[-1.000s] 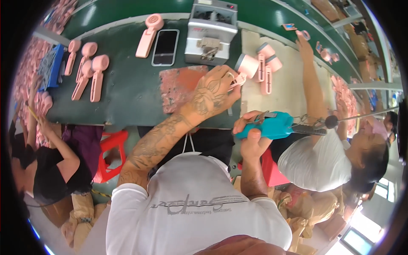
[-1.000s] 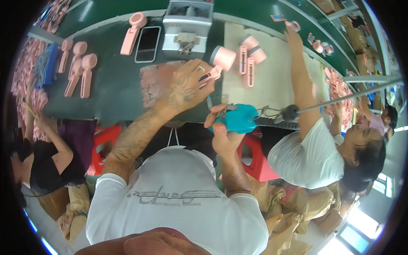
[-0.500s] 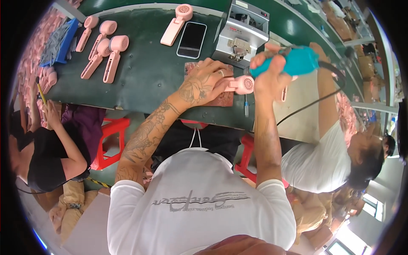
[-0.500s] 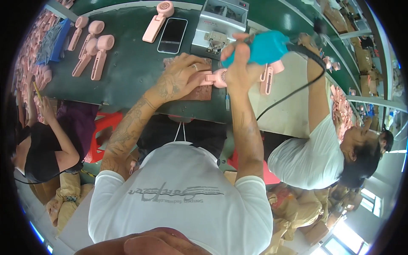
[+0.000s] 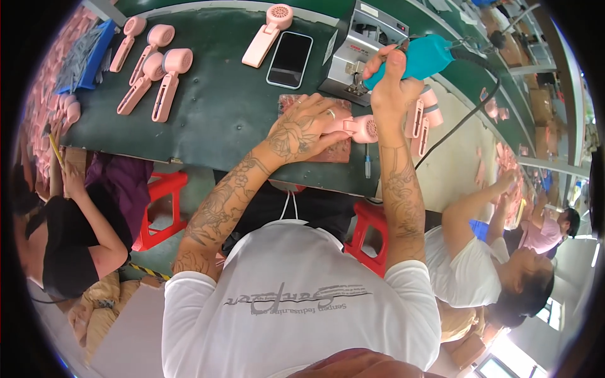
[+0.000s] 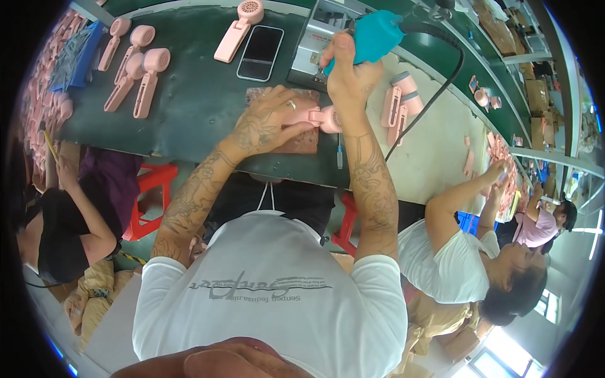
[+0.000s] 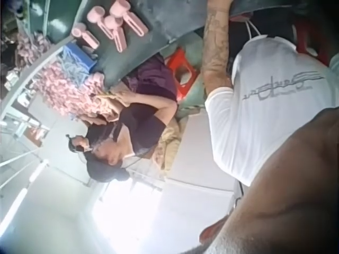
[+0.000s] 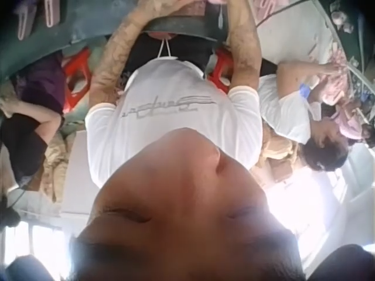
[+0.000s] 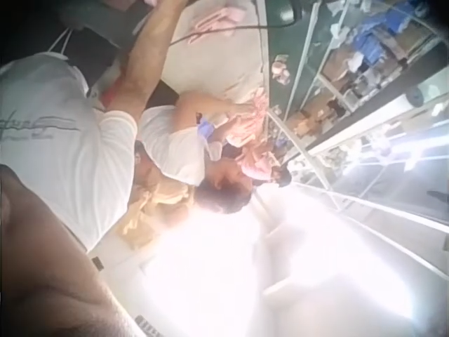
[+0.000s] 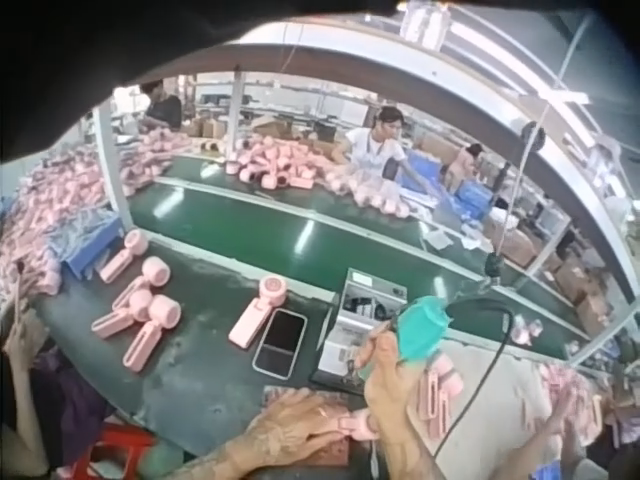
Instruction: The person assembles handheld fans, fastening the components together with an electric screwdriver and placing the completed fans onto the workbench.
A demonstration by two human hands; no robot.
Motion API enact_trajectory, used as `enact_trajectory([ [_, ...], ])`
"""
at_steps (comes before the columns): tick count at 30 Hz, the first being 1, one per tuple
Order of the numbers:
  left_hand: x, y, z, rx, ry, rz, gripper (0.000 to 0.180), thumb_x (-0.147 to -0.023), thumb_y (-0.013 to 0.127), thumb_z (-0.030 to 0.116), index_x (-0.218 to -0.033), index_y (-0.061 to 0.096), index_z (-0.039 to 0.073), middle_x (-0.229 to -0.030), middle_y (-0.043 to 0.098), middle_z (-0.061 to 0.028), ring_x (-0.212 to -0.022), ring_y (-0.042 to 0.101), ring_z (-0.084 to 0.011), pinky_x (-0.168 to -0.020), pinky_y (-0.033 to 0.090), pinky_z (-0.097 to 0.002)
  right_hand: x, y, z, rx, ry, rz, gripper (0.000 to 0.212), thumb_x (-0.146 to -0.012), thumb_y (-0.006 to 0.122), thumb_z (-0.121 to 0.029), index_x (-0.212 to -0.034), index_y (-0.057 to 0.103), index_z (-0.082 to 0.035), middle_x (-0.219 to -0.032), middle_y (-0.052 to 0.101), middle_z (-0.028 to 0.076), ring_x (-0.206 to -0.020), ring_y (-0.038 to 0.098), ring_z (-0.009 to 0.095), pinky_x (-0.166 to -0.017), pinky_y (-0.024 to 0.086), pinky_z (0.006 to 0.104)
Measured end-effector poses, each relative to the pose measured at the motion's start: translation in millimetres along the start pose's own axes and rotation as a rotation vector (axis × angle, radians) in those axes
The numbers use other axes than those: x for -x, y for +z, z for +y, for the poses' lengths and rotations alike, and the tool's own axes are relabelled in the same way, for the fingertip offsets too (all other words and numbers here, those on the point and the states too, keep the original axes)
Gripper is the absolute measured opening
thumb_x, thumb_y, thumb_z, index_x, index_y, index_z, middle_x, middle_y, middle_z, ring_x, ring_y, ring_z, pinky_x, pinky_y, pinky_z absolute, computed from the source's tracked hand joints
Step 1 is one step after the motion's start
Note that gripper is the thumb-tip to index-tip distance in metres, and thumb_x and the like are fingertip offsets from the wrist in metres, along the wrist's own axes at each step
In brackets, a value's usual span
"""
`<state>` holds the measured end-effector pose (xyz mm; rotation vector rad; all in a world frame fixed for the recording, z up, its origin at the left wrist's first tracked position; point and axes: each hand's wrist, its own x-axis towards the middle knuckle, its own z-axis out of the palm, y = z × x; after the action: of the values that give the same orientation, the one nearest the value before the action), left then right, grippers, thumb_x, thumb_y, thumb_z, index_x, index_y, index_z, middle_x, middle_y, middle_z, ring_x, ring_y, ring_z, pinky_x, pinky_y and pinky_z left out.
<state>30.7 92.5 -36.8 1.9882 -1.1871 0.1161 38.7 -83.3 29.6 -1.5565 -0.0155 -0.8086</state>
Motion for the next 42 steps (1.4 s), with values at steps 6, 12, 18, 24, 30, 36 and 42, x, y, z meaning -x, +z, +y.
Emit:
enact_trajectory([
  [6,0,1,1,-0.007,0.015,0.028,0.046,-0.091,0.074,0.039,-0.124,0.07,0.007,-0.118,0.066,-0.0108,-0.108,0.059,-0.0325,-0.096,0.05,-0.0442,31,-16,-26,-0.02,0.123,0.015,0.037,-0.104,0.066,-0.035,-0.105,0.062,0.002,-0.071,0.062,0.004,-0.062,0.059,0.013,-0.057,0.046,0.0254],
  [12,-1,-7,5,0.046,-0.127,-0.123,0.044,-0.094,0.069,0.039,-0.126,0.069,0.009,-0.128,0.064,-0.0095,-0.122,0.057,-0.0308,-0.109,0.043,-0.0483,39,-17,-21,-0.101,0.118,-0.034,0.039,-0.103,0.068,-0.036,-0.108,0.061,0.002,-0.072,0.061,0.005,-0.062,0.059,0.014,-0.057,0.048,0.0266],
  [18,0,-4,4,0.01,-0.102,-0.127,0.043,-0.095,0.068,0.04,-0.126,0.069,0.009,-0.127,0.064,-0.0094,-0.122,0.057,-0.0304,-0.109,0.043,-0.0485,43,-18,-8,-0.144,0.134,-0.01,0.036,-0.103,0.069,-0.032,-0.103,0.059,0.002,-0.073,0.06,0.006,-0.062,0.059,0.014,-0.057,0.049,0.0276],
  [24,-2,-3,9,-0.113,-0.103,-0.161,0.044,-0.098,0.065,0.041,-0.126,0.067,0.007,-0.124,0.065,-0.0107,-0.119,0.057,-0.0317,-0.106,0.044,-0.0485,45,-19,-4,-0.01,0.147,-0.022,0.041,-0.107,0.061,-0.038,-0.097,0.054,0.002,-0.072,0.057,0.01,-0.061,0.056,0.02,-0.059,0.05,0.0333],
  [30,-3,-1,6,-0.123,-0.002,0.02,0.047,-0.093,0.071,0.043,-0.105,0.069,-0.002,-0.106,0.065,-0.0177,-0.104,0.06,-0.037,-0.091,0.049,-0.0476,44,-15,-5,-0.019,0.15,-0.049,0.04,-0.107,0.061,-0.037,-0.097,0.054,0.002,-0.072,0.056,0.009,-0.061,0.056,0.019,-0.058,0.05,0.0331],
  [36,-1,-7,8,-0.09,-0.128,-0.196,0.046,-0.098,0.062,0.043,-0.127,0.067,0.008,-0.128,0.065,-0.0108,-0.125,0.055,-0.0326,-0.114,0.041,-0.0502,23,-18,-17,0.085,0.139,-0.005,0.05,-0.106,0.059,-0.046,-0.109,0.059,0.004,-0.074,0.059,0.008,-0.064,0.061,0.019,-0.058,0.05,0.032],
  [42,4,3,0,-0.026,-0.002,0.0,0.037,-0.097,0.064,0.031,-0.127,0.07,0.01,-0.113,0.065,-0.0148,-0.11,0.057,-0.0351,-0.097,0.047,-0.048,-5,-2,2,0.053,-0.098,-0.006,0.042,-0.106,0.061,-0.041,-0.101,0.06,0.001,-0.07,0.061,0.005,-0.062,0.059,0.015,-0.06,0.047,0.0283],
])
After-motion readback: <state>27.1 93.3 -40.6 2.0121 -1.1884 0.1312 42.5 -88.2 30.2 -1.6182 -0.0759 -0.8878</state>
